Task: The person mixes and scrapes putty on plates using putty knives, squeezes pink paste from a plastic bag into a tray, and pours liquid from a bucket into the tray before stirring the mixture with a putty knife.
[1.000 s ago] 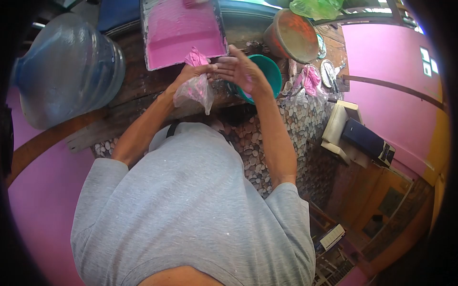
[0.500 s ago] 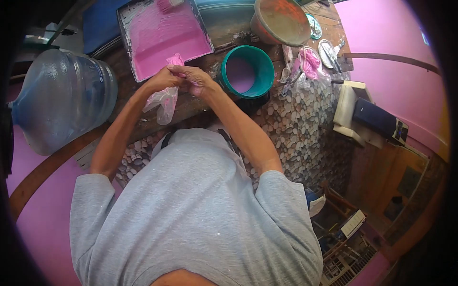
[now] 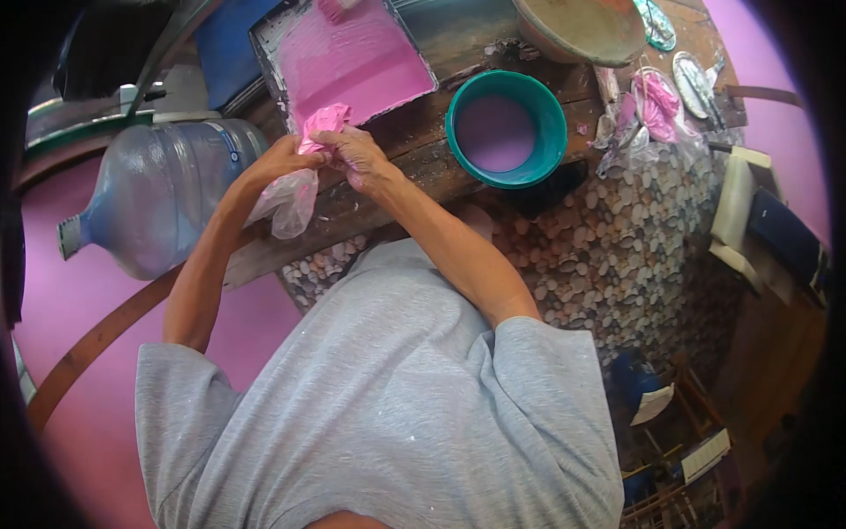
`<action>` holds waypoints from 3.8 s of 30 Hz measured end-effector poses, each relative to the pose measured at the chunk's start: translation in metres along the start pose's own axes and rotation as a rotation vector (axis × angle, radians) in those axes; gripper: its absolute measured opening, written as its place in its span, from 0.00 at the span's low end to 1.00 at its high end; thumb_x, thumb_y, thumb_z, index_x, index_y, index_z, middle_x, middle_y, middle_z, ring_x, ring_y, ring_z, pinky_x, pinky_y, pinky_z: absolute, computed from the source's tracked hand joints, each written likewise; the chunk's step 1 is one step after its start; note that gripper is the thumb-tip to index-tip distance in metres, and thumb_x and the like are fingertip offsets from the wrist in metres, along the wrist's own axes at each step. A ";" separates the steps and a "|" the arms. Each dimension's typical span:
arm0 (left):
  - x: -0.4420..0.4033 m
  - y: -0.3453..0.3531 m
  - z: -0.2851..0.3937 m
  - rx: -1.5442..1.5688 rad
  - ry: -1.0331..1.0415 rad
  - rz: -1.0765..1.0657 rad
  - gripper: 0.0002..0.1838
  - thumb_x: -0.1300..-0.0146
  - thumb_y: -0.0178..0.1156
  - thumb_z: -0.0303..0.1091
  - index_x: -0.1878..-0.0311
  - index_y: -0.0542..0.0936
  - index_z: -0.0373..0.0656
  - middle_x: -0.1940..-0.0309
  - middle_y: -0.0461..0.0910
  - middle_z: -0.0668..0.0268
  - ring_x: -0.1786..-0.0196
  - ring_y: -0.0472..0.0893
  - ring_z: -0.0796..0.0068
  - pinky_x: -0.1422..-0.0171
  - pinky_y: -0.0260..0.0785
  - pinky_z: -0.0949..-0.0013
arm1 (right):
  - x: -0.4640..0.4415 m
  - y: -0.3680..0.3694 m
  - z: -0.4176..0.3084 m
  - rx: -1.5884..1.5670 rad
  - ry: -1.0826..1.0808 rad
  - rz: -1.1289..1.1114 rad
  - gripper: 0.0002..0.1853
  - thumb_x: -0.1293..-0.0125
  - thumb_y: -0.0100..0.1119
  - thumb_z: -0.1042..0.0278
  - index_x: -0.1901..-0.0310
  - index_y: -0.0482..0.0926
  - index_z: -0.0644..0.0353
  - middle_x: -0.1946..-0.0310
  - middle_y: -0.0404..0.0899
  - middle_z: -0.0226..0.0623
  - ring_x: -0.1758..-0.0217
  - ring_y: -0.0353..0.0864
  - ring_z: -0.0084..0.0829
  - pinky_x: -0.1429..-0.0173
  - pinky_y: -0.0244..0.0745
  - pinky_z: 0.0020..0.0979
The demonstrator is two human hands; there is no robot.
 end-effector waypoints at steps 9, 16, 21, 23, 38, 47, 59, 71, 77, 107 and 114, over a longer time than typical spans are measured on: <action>0.015 -0.057 0.044 -0.100 -0.317 -0.166 0.18 0.33 0.54 0.48 0.53 0.78 0.42 0.74 0.71 0.74 0.69 0.70 0.84 0.62 0.65 0.78 | -0.003 0.007 -0.050 0.495 0.002 -0.147 0.26 0.39 0.60 0.49 0.47 0.75 0.62 0.56 0.81 0.37 0.55 0.81 0.30 0.47 0.72 0.34; -0.014 -0.062 0.079 -0.270 0.172 -0.254 0.18 0.33 0.54 0.39 0.44 0.73 0.43 0.64 0.70 0.65 0.63 0.69 0.76 0.58 0.66 0.72 | 0.007 0.059 -0.168 1.546 -0.760 -0.058 0.39 0.56 0.73 0.52 0.42 0.72 0.63 0.57 0.81 0.46 0.57 0.82 0.37 0.47 0.74 0.36; -0.029 -0.060 0.090 -0.267 0.295 -0.311 0.18 0.38 0.57 0.31 0.46 0.72 0.37 0.59 0.73 0.61 0.60 0.71 0.72 0.54 0.65 0.71 | -0.014 0.108 -0.132 1.731 -0.596 -0.562 0.41 0.60 0.73 0.56 0.41 0.70 0.60 0.68 0.82 0.44 0.65 0.83 0.37 0.56 0.76 0.35; -0.008 -0.048 0.110 -0.890 0.804 -0.246 0.18 0.38 0.55 0.28 0.45 0.72 0.36 0.55 0.72 0.60 0.58 0.72 0.73 0.51 0.66 0.70 | -0.016 0.109 -0.129 1.673 -0.431 -0.588 0.32 0.58 0.72 0.55 0.50 0.76 0.61 0.74 0.81 0.42 0.72 0.81 0.35 0.63 0.74 0.33; -0.051 -0.075 0.061 -0.381 0.167 -0.252 0.25 0.29 0.44 0.52 0.56 0.79 0.37 0.77 0.67 0.71 0.73 0.64 0.79 0.69 0.60 0.69 | -0.039 0.114 -0.124 1.875 -0.740 -0.460 0.20 0.54 0.67 0.54 0.76 0.79 0.67 0.82 0.77 0.50 0.77 0.78 0.47 0.66 0.72 0.41; -0.044 -0.067 0.095 -0.982 0.690 -0.227 0.18 0.30 0.46 0.43 0.48 0.74 0.39 0.77 0.70 0.55 0.76 0.66 0.62 0.70 0.60 0.62 | -0.059 0.098 -0.117 1.873 -0.535 -0.451 0.21 0.50 0.66 0.52 0.72 0.80 0.67 0.79 0.78 0.50 0.74 0.80 0.45 0.65 0.73 0.39; -0.079 -0.080 0.052 -0.901 0.415 -0.184 0.17 0.33 0.48 0.49 0.60 0.75 0.45 0.75 0.77 0.55 0.74 0.77 0.59 0.71 0.65 0.57 | -0.059 0.099 -0.120 1.984 -0.634 -0.442 0.20 0.49 0.59 0.52 0.71 0.78 0.65 0.73 0.80 0.51 0.65 0.81 0.48 0.60 0.75 0.42; -0.089 -0.079 0.053 -1.013 0.530 -0.196 0.15 0.34 0.47 0.44 0.55 0.75 0.44 0.65 0.77 0.54 0.62 0.78 0.55 0.60 0.69 0.56 | -0.080 0.092 -0.127 2.027 -0.891 -0.423 0.24 0.44 0.64 0.50 0.71 0.76 0.71 0.75 0.76 0.57 0.69 0.79 0.54 0.64 0.71 0.46; -0.100 -0.081 0.042 -1.089 0.569 -0.196 0.16 0.32 0.45 0.46 0.55 0.75 0.43 0.65 0.77 0.56 0.62 0.78 0.57 0.60 0.70 0.58 | -0.083 0.088 -0.128 2.074 -0.969 -0.350 0.24 0.42 0.62 0.50 0.74 0.75 0.71 0.77 0.75 0.58 0.71 0.77 0.56 0.65 0.70 0.47; -0.076 -0.073 0.079 -0.992 0.638 -0.184 0.15 0.33 0.46 0.44 0.54 0.74 0.45 0.65 0.76 0.54 0.63 0.78 0.54 0.61 0.69 0.57 | -0.050 0.104 -0.133 2.134 -0.672 -0.192 0.18 0.43 0.61 0.52 0.72 0.80 0.62 0.79 0.79 0.46 0.72 0.82 0.40 0.65 0.73 0.38; -0.061 -0.079 0.080 -0.815 0.568 -0.299 0.21 0.31 0.41 0.50 0.47 0.72 0.45 0.58 0.77 0.56 0.56 0.76 0.55 0.52 0.67 0.56 | -0.051 0.103 -0.119 1.568 -0.353 -0.506 0.13 0.46 0.65 0.60 0.64 0.82 0.60 0.73 0.79 0.29 0.69 0.75 0.18 0.63 0.73 0.26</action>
Point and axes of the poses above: each hand's wrist, its own x-axis away from the middle knuckle, its own y-axis out of the palm, z = x × y, the point moved 10 cm from there along -x, towards the middle knuckle
